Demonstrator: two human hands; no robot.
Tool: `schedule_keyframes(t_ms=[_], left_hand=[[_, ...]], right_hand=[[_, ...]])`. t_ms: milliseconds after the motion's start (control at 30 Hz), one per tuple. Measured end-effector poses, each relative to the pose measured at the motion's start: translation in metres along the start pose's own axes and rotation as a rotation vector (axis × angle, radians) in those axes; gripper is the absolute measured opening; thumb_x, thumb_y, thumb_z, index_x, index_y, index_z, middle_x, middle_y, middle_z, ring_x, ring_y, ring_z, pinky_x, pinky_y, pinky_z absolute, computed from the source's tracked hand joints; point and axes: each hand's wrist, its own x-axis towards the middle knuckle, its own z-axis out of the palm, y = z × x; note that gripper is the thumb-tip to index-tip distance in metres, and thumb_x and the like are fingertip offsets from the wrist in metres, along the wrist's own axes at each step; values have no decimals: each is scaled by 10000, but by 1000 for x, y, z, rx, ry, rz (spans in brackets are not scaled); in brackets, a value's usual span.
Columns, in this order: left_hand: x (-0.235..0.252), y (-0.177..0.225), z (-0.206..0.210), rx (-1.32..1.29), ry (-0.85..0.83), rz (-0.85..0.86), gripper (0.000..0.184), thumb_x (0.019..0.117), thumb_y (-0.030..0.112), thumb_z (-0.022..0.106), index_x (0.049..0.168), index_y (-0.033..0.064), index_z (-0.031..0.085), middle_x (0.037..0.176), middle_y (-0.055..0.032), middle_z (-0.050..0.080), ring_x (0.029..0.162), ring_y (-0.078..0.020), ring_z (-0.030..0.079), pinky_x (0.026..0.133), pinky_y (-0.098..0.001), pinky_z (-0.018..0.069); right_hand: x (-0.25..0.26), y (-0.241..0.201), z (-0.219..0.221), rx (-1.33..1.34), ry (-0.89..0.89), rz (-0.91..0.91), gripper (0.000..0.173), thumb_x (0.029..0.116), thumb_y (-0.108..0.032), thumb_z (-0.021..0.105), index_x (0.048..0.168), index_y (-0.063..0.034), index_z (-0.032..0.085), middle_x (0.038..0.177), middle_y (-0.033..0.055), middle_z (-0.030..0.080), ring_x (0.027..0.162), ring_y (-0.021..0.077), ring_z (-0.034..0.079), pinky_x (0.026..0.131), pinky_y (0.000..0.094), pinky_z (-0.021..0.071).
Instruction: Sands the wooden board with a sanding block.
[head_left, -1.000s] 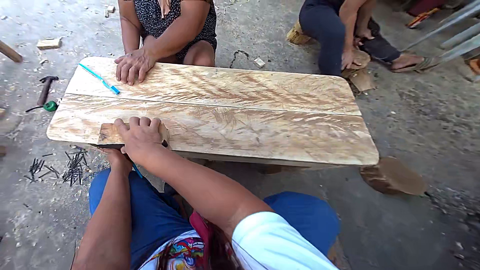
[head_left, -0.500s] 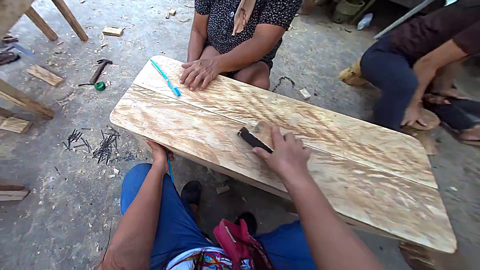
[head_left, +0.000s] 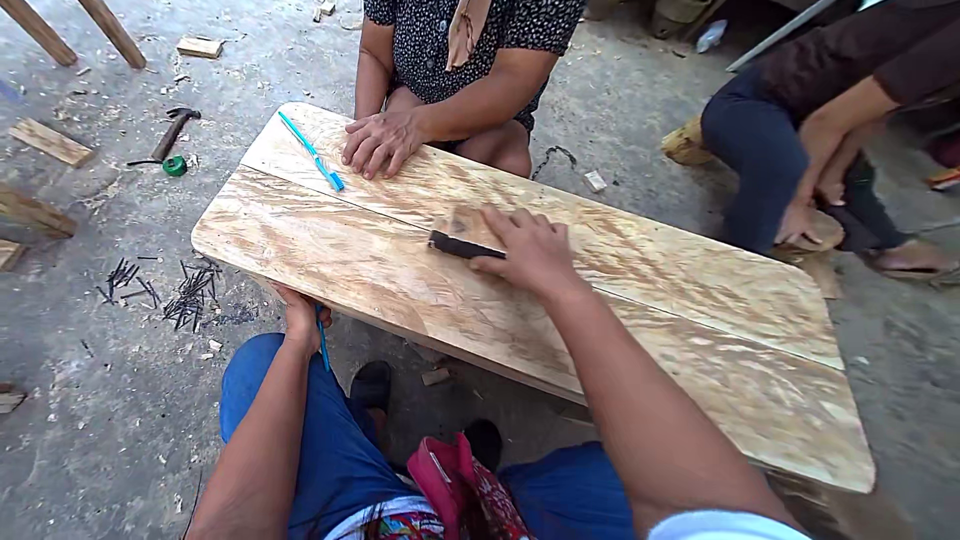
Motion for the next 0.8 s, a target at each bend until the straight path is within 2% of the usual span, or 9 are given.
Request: schedule_keyframes(t_ms=[67, 133, 200, 267, 367, 467, 533, 633, 800], left_hand=[[0, 1, 0, -4, -15, -3, 869, 906, 758, -123, 964, 153, 499, 524, -3, 456, 388, -107, 372, 366, -243, 337], [0, 0, 2, -11, 1, -13, 877, 916, 747, -123, 1018, 139, 501, 554, -14, 469, 404, -115, 378, 382, -251, 346], [1, 0, 3, -30, 18, -14, 875, 913, 749, -117, 1005, 140, 505, 540, -14, 453, 396, -120, 371, 377, -255, 342], [3, 0, 5, -47, 26, -12, 868, 911, 748, -117, 972, 147, 506, 522, -12, 440, 387, -119, 363, 369, -255, 337], [3, 1, 1, -27, 53, -26, 846, 932, 728, -113, 967, 148, 503, 540, -8, 444, 399, -111, 363, 378, -250, 330], [6, 0, 2, 9, 67, -11, 864, 933, 731, -120, 978, 142, 511, 557, -21, 467, 411, -128, 385, 385, -268, 344], [6, 0, 1, 31, 46, 7, 885, 907, 750, -141, 997, 152, 506, 553, -19, 470, 406, -124, 389, 376, -264, 347], [5, 3, 5, 37, 50, 37, 881, 892, 765, -148, 995, 168, 492, 526, -6, 457, 383, -112, 377, 357, -256, 337], [4, 3, 6, 35, 69, 62, 872, 908, 751, -143, 992, 153, 487, 511, -4, 451, 370, -118, 378, 350, -262, 345]], right_hand=[[-14, 50, -6, -25, 27, 137, 891, 851, -507, 808, 1593, -216, 410, 1314, 313, 586, 1191, 550, 545, 937, 765, 375], [-14, 53, -5, -12, 57, 176, 892, 852, -482, 818, 1585, -167, 417, 1318, 329, 573, 1197, 569, 530, 939, 770, 361], [-2, 12, 0, 10, 61, 117, 874, 844, -462, 832, 1566, -153, 449, 1287, 319, 591, 1178, 558, 542, 927, 751, 373], [18, -58, 8, 36, 51, 8, 834, 837, -465, 836, 1539, -175, 491, 1283, 281, 614, 1195, 522, 554, 949, 734, 386], [48, -164, 22, 66, -6, -104, 809, 871, -495, 785, 1562, -232, 457, 1351, 233, 603, 1253, 469, 535, 994, 695, 371], [63, -204, 19, 60, -76, -129, 788, 910, -489, 742, 1587, -281, 399, 1408, 183, 571, 1287, 421, 517, 1045, 661, 349], [52, -190, 17, 68, -98, -123, 783, 911, -482, 745, 1588, -310, 390, 1431, 152, 556, 1295, 386, 516, 1026, 625, 376], [12, -127, 8, 79, -80, -35, 781, 914, -463, 751, 1593, -307, 397, 1393, 164, 586, 1274, 395, 534, 986, 630, 403], [-100, 68, 2, 33, 92, 308, 829, 856, -496, 808, 1563, -238, 461, 1326, 255, 610, 1191, 504, 573, 926, 743, 407]])
